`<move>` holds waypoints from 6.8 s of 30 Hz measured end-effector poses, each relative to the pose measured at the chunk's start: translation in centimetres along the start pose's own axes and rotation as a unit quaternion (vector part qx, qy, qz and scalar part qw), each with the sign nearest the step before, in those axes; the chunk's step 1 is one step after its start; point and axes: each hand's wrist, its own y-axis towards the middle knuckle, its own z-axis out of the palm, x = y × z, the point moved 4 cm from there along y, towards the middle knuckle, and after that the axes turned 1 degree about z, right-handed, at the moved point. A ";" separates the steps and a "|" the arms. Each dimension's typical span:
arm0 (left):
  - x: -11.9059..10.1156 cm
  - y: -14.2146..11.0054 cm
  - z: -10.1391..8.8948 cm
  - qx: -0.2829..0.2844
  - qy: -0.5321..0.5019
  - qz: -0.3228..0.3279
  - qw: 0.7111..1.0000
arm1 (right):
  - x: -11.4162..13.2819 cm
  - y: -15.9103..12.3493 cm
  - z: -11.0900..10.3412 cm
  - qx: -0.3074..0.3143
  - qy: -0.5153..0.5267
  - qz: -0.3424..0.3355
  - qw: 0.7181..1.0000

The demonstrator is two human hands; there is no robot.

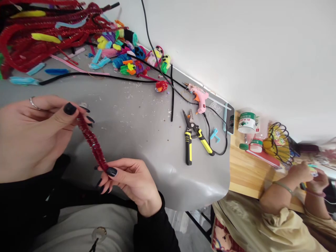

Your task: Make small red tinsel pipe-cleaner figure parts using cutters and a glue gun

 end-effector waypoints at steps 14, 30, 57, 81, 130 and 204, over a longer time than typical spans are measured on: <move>-0.6 0.1 -0.6 -0.030 0.014 -0.080 0.996 | 0.8 -0.4 0.1 -0.086 -0.059 -0.053 0.993; -0.4 -1.1 1.4 0.090 -0.010 -0.063 0.994 | 3.1 -1.3 1.5 -0.048 -0.156 -0.128 0.978; 0.5 -2.1 2.1 0.191 0.046 -0.060 0.979 | 1.4 1.2 1.4 -0.034 -0.081 -0.066 0.994; 1.9 -3.8 2.6 0.210 0.094 -0.241 0.943 | 3.5 -0.5 1.7 -0.226 -0.233 -0.253 0.911; 1.2 -2.1 2.5 0.008 0.003 -0.199 0.980 | 3.0 -1.5 0.9 -0.218 -0.518 -0.361 0.744; 1.3 -4.4 4.2 0.240 0.113 -0.157 0.951 | 3.7 -1.9 0.0 -0.162 -0.280 -0.247 0.913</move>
